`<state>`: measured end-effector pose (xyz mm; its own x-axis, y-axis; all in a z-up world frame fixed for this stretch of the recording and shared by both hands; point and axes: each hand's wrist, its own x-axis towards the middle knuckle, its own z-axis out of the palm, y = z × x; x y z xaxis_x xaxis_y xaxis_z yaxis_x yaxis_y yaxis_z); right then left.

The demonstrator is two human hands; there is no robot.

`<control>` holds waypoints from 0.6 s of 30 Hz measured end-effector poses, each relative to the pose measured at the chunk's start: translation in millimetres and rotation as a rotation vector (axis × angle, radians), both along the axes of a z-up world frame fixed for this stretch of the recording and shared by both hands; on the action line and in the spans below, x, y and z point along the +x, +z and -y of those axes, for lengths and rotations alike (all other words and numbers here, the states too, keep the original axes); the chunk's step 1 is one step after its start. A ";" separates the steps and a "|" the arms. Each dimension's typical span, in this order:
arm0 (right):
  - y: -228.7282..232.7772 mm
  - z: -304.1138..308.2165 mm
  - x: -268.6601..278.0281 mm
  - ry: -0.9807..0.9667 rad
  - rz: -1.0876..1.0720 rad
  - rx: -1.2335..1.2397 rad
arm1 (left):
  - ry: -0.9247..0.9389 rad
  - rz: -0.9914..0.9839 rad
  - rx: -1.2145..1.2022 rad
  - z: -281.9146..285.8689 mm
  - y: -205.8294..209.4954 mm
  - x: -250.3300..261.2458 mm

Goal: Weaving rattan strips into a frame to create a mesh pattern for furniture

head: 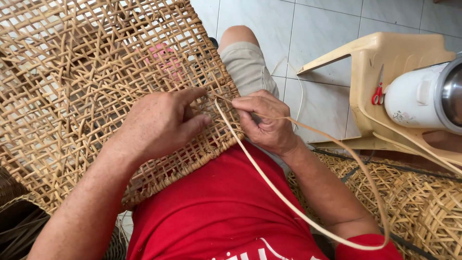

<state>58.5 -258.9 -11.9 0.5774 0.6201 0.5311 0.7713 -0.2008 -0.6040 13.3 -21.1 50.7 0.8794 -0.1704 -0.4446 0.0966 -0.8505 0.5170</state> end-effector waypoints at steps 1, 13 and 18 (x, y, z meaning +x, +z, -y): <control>0.1 -0.2 -0.1 0.000 -0.017 -0.005 | -0.005 -0.039 -0.012 -0.4 2.1 0.4; -1.8 -5.1 -0.5 -0.023 0.022 -0.031 | 0.003 -0.055 -0.025 -1.7 1.2 1.9; -5.1 -7.9 1.7 -0.002 0.070 -0.016 | 0.041 -0.085 -0.043 -2.9 7.1 3.5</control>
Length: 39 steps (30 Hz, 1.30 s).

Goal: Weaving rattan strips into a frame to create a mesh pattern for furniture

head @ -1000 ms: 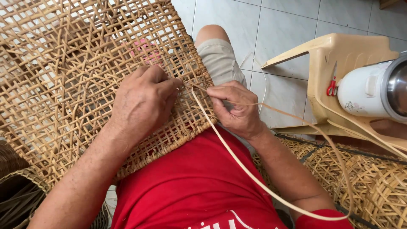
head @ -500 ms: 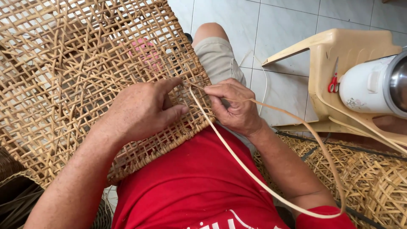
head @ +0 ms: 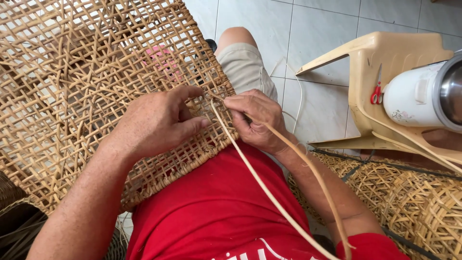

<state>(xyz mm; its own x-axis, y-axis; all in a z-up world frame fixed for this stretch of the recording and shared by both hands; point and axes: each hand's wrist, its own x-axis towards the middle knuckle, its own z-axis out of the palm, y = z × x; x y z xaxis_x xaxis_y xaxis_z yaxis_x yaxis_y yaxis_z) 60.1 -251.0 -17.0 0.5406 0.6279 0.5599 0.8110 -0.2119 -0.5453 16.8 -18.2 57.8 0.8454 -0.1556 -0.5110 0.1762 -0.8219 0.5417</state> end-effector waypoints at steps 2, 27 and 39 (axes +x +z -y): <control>0.0 -0.6 1.2 0.023 0.011 0.010 | 0.022 -0.012 -0.029 -0.4 0.9 0.7; 4.9 0.7 1.3 0.013 0.044 0.035 | -0.123 0.425 0.191 6.5 -33.6 -18.9; 4.4 -5.4 -0.1 0.007 -0.011 0.032 | -0.160 0.797 0.188 -21.4 -49.3 -38.7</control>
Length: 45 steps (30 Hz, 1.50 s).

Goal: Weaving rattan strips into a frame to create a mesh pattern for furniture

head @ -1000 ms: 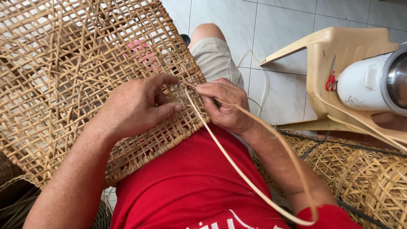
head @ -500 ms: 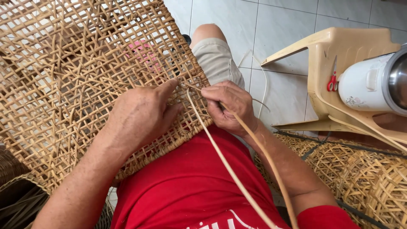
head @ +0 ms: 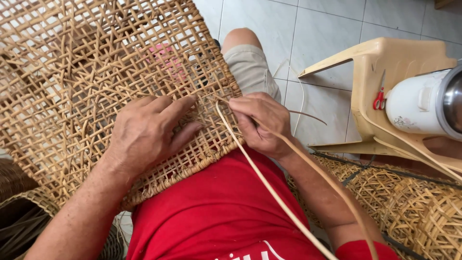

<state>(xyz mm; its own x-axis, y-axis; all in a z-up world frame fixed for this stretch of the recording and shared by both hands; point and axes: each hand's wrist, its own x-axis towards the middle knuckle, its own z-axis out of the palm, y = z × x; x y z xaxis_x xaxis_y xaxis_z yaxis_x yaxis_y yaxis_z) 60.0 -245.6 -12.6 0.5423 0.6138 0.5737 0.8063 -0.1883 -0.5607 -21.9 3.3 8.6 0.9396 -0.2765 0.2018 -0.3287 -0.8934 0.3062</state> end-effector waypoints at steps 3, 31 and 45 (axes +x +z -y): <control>-2.6 4.2 -4.6 0.042 0.079 0.009 | -0.072 0.242 -0.034 -10.6 -13.9 -6.3; -9.0 9.0 -11.6 -0.061 -0.096 -0.029 | 0.006 0.017 0.099 14.4 -0.3 6.0; -14.9 11.5 -10.4 -0.023 -0.064 0.005 | 0.118 -0.166 -0.106 18.2 -0.1 14.8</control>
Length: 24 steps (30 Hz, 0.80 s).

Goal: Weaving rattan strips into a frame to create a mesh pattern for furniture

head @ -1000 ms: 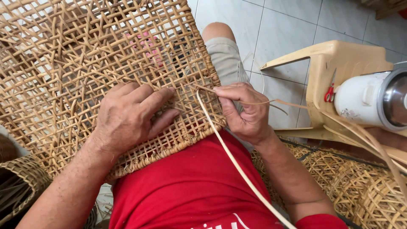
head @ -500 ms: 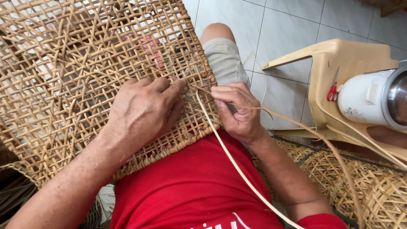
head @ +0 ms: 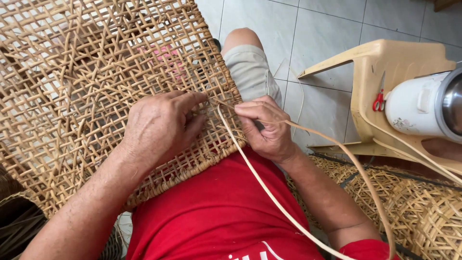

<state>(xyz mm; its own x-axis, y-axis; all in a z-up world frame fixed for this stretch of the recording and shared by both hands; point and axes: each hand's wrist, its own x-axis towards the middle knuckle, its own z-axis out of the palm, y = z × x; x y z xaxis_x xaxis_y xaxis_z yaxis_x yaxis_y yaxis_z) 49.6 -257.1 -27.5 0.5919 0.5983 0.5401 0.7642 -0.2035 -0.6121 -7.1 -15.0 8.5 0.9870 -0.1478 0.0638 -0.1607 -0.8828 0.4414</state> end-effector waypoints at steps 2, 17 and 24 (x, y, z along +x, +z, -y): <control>-0.5 0.8 -1.0 -0.017 -0.013 0.015 | 0.004 -0.022 0.000 1.0 0.8 1.2; -1.8 0.2 5.8 0.024 -0.114 0.041 | 0.080 -0.127 -0.104 -3.0 2.6 3.0; 13.1 -1.9 4.0 -0.068 -0.286 0.001 | -0.123 0.177 -0.087 -5.5 -6.6 -9.0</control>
